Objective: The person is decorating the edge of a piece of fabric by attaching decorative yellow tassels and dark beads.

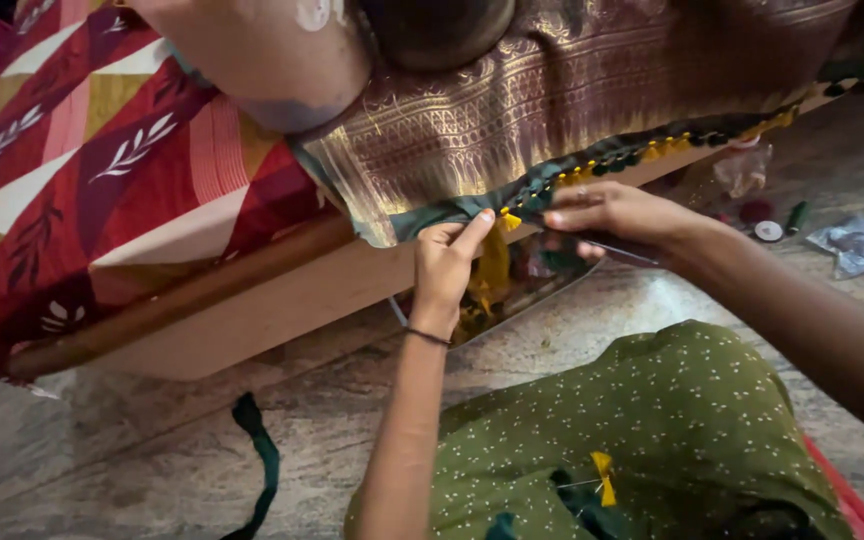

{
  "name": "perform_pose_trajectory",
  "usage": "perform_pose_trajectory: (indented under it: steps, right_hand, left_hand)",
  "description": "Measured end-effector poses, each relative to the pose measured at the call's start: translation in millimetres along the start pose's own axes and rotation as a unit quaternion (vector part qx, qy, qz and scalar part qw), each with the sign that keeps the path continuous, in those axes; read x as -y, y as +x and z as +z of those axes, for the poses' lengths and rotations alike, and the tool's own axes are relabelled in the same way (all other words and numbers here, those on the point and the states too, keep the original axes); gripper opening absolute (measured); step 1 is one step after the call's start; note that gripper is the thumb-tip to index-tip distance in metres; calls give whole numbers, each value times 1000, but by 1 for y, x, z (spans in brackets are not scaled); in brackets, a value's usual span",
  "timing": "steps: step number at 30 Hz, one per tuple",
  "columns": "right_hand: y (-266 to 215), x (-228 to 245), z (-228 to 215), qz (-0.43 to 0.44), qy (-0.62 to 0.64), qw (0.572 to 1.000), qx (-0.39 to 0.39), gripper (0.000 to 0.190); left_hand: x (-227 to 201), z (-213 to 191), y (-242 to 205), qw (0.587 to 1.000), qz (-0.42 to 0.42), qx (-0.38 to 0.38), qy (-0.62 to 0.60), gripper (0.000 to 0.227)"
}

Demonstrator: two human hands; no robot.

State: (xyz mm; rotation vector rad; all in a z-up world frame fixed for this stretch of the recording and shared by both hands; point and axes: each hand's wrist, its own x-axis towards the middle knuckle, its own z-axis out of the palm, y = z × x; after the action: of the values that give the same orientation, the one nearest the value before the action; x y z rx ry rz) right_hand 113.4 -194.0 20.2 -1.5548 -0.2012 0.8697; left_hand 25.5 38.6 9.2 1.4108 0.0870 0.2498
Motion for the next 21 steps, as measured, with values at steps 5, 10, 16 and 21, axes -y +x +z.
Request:
perform_pose_trajectory:
  steps: [5, 10, 16, 21]
  right_hand:
    - [-3, 1, 1, -48, 107, 989, 89, 49]
    - [-23, 30, 10, -14, -48, 991, 124, 52]
    - [-12, 2, 6, 45, -69, 990, 113, 50]
    - [-47, -75, 27, 137, -139, 979, 59, 38]
  left_hand:
    - [4, 0, -1, 985, 60, -24, 159, 38]
    - [22, -3, 3, 995, -3, 38, -95, 31]
    - [19, -2, 0, 982, -33, 57, -176, 26]
    - [24, 3, -5, 996, -15, 7, -82, 30]
